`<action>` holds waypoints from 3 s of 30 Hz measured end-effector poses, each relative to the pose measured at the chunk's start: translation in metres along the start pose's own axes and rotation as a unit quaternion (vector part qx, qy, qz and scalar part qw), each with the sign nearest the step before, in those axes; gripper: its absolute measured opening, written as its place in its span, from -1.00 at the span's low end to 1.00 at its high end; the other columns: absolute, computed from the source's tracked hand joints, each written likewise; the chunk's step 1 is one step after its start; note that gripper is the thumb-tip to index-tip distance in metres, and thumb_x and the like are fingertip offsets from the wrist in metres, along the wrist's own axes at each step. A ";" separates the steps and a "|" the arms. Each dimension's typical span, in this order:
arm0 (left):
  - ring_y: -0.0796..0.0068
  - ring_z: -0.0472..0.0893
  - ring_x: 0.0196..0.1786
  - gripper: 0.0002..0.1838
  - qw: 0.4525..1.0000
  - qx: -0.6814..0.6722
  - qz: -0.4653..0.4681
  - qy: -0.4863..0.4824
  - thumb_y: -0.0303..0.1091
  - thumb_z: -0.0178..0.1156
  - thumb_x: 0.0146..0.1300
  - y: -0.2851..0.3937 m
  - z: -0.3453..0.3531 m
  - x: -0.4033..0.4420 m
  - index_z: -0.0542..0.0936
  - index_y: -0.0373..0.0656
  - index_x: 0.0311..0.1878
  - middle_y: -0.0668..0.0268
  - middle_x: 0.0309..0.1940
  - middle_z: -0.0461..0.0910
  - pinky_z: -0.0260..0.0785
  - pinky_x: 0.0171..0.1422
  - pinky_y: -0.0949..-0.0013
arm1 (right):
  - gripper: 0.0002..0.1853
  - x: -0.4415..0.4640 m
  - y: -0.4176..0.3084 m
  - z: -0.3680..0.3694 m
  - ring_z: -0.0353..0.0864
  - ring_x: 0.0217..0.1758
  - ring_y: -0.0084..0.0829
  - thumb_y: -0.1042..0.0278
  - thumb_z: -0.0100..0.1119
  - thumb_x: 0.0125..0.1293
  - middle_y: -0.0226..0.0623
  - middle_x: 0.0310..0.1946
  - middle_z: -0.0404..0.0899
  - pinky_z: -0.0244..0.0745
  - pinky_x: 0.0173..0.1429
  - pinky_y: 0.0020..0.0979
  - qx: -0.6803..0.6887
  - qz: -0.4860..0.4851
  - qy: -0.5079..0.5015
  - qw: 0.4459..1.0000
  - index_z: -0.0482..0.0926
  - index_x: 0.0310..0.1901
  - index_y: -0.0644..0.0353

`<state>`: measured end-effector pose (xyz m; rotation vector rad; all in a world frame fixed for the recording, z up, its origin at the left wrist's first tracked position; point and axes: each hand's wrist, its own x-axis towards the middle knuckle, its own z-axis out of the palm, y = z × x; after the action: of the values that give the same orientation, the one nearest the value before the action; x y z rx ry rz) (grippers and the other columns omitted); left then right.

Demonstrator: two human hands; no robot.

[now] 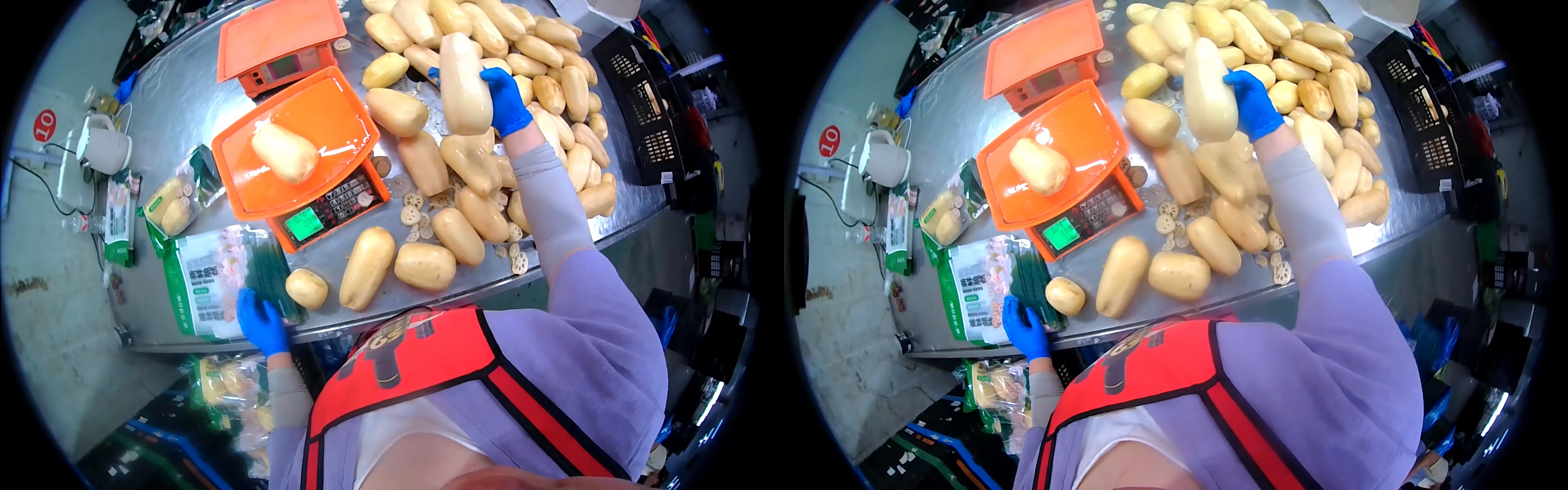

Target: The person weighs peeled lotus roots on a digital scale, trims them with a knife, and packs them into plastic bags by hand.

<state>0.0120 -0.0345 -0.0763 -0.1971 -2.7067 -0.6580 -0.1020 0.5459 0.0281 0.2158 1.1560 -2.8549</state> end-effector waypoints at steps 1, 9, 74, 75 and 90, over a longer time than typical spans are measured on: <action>0.06 0.41 0.13 -0.62 1.000 0.000 0.001 0.000 -0.49 0.13 0.07 0.000 -0.001 0.000 0.45 -0.28 0.01 0.02 0.06 0.44 0.20 0.24 0.15 | -0.47 -0.004 0.001 0.010 0.54 -0.09 -0.23 0.29 0.07 0.05 -0.14 -0.13 0.54 0.42 0.09 -0.29 0.008 0.014 -0.031 0.999 0.36 0.10 0.28; 0.05 0.41 0.14 -0.61 1.000 -0.007 -0.007 -0.002 -0.48 0.13 0.06 0.001 -0.003 0.000 0.45 -0.28 0.02 0.02 0.06 0.44 0.20 0.24 0.14 | -0.37 0.022 0.036 0.089 0.44 0.06 -0.40 0.27 0.14 0.12 -0.17 0.05 0.42 0.37 0.13 -0.40 -0.314 -0.058 -0.108 0.942 0.23 0.23 0.27; 0.07 0.49 0.06 -0.61 0.998 0.030 -0.001 -0.048 -0.34 0.15 0.12 -0.011 -0.008 0.008 0.49 -0.33 0.01 -0.03 0.01 0.48 0.28 0.19 0.21 | -0.16 -0.001 0.170 0.152 0.12 0.35 -0.06 0.04 0.38 -0.07 -0.04 0.26 0.20 0.00 0.39 -0.15 -0.713 -0.366 -0.004 0.598 0.24 0.26 0.08; 0.08 0.48 0.06 -0.64 0.997 0.055 0.007 -0.045 -0.37 0.12 0.14 -0.011 -0.007 0.007 0.49 -0.29 0.01 0.00 0.03 0.47 0.30 0.16 0.22 | -0.16 0.001 0.171 0.162 0.12 0.35 -0.06 0.04 0.38 -0.07 -0.04 0.26 0.20 0.00 0.39 -0.15 -0.711 -0.367 -0.010 0.600 0.24 0.26 0.08; 0.14 0.54 -0.14 -0.73 0.982 0.107 -0.029 -0.155 -0.30 0.13 0.12 -0.005 -0.016 0.012 0.50 -0.14 -0.10 0.16 -0.06 0.49 0.42 -0.14 0.22 | -0.38 0.045 0.180 0.234 0.53 -0.11 -0.27 0.02 0.15 0.07 -0.10 -0.18 0.53 0.02 0.32 -0.03 -0.851 -0.207 -0.039 0.481 0.38 0.13 0.22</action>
<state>0.0047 -0.0457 -0.0602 -0.1787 -3.0684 -0.3723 -0.1539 0.2540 0.0640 -0.3459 3.3010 -0.4511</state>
